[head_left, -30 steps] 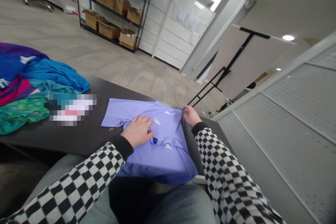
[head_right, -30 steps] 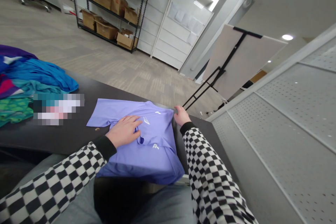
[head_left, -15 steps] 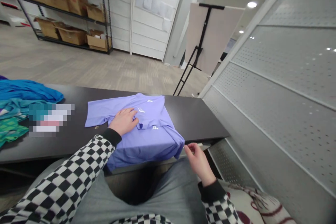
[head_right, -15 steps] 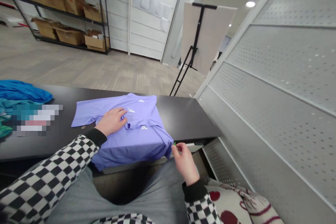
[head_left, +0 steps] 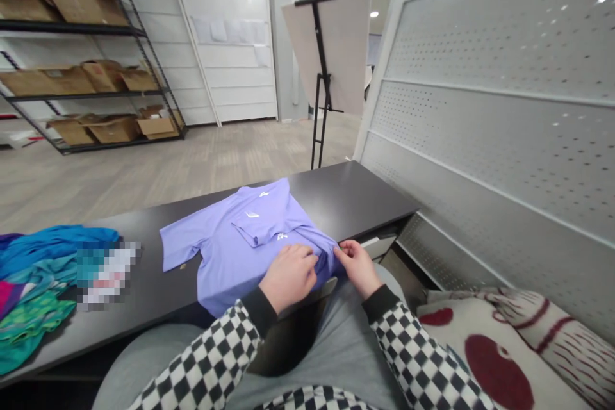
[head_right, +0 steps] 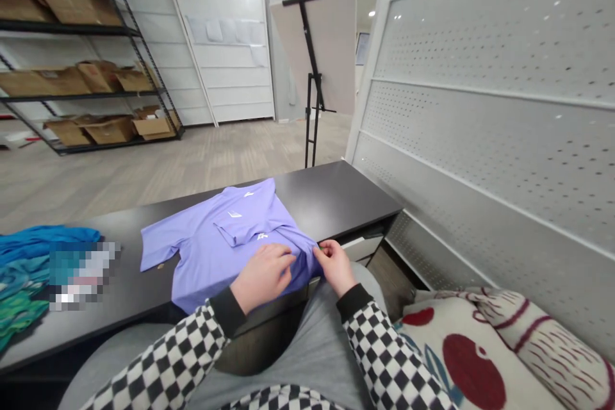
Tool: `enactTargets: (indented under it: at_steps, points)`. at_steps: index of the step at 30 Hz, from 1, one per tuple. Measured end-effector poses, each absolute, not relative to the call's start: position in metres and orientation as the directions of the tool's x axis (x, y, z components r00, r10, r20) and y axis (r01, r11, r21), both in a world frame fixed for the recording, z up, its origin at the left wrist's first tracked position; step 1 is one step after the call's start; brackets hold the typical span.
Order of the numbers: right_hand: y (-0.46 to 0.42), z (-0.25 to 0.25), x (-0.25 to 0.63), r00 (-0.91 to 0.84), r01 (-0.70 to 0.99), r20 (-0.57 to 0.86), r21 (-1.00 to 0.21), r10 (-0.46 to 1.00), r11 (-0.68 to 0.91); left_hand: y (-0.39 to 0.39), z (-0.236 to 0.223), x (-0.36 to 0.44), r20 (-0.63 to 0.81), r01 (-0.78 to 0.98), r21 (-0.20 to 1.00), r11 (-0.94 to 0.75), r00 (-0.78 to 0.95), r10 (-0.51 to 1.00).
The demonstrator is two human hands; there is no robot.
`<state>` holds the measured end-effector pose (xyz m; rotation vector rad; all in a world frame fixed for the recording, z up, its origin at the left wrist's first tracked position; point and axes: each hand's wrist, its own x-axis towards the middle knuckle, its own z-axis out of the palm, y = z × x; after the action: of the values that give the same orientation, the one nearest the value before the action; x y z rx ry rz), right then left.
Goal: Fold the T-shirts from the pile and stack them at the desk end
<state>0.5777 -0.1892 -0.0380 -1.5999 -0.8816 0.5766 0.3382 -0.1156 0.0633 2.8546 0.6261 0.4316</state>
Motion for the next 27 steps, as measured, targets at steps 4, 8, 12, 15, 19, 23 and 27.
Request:
enactTargets:
  at_steps: [4,8,12,15,19,23,27]
  points:
    - [-0.208,-0.02,0.559,0.511,0.454,0.31,-0.889,0.801,0.055,-0.143,0.036,0.355,0.237,0.471,0.343,-0.812,0.794,0.56]
    - [-0.229,-0.002,0.531,0.364,0.589,0.455,-0.788,0.813,0.178,-0.157,0.004,0.36,0.149,0.288,0.872,-0.396,0.614,0.775]
    - [-0.241,0.0,0.508,0.09,0.572,0.433,-0.76,0.897,0.31,-0.158,-0.02,0.359,-0.091,-0.07,0.987,0.144,0.494,0.864]
    - [-0.24,-0.004,0.505,-0.049,0.532,0.376,-0.774,0.925,0.343,-0.152,-0.029,0.357,-0.136,-0.135,0.968,0.21,0.422,0.896]
    - [-0.218,0.0,0.524,0.151,0.603,0.397,-0.762,0.905,0.234,-0.145,-0.036,0.357,-0.15,-0.116,0.97,0.215,0.414,0.898]
    - [-0.165,0.023,0.55,0.168,0.75,0.467,-0.632,0.868,0.195,-0.146,-0.038,0.355,-0.059,-0.064,0.994,0.087,0.355,0.933]
    - [-0.103,0.047,0.557,-0.047,0.853,0.373,-0.468,0.926,0.232,-0.152,-0.033,0.35,0.019,-0.018,1.0,-0.016,0.201,0.979]
